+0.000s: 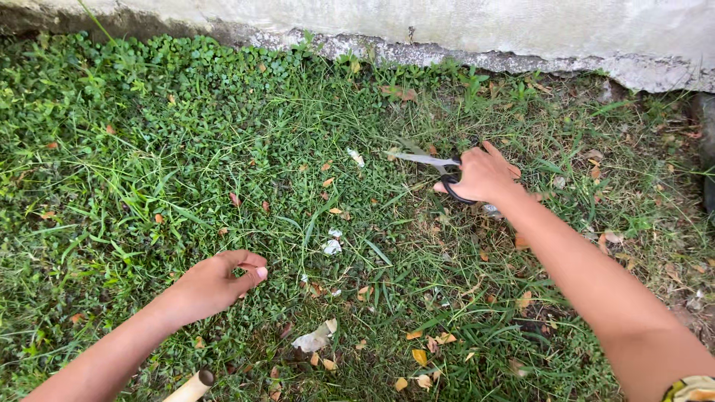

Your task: The person cuts small patches of grass and weeds using scissors while kneeling outdoors, occasionally pulling the cut vegetation by hand.

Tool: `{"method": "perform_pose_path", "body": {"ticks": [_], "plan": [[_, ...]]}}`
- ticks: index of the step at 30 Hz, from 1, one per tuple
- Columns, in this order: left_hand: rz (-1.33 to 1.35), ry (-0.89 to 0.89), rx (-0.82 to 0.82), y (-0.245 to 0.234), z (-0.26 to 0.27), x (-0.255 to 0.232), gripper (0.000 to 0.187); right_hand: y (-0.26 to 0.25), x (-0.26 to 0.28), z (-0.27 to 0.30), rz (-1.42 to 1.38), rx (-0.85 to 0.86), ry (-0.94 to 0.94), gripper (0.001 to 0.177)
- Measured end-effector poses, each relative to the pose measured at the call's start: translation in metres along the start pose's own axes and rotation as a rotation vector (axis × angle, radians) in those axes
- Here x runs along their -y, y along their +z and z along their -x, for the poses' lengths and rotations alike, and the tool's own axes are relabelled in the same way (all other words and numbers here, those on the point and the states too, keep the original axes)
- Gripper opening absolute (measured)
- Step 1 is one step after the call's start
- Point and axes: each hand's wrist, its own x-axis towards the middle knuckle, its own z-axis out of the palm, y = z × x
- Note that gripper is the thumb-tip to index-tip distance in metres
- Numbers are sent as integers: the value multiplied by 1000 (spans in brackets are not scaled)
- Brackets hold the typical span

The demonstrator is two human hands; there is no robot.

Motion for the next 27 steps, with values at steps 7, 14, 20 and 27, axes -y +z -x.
{"method": "perform_pose_path", "body": {"ticks": [7,14,20,27], "plan": [[28,87,3,11,-6,-4,45,41,71,-40,20,57,-36,82],[5,-5,38,11,1,8,43,14,38,-42,-124,-16,-97,79],[251,3,33,12,-4,58,41,-9,-44,-12,180,-181,-5,93],[184,-85,71,14,2,41,42,23,18,-57,112,-28,108,77]]}}
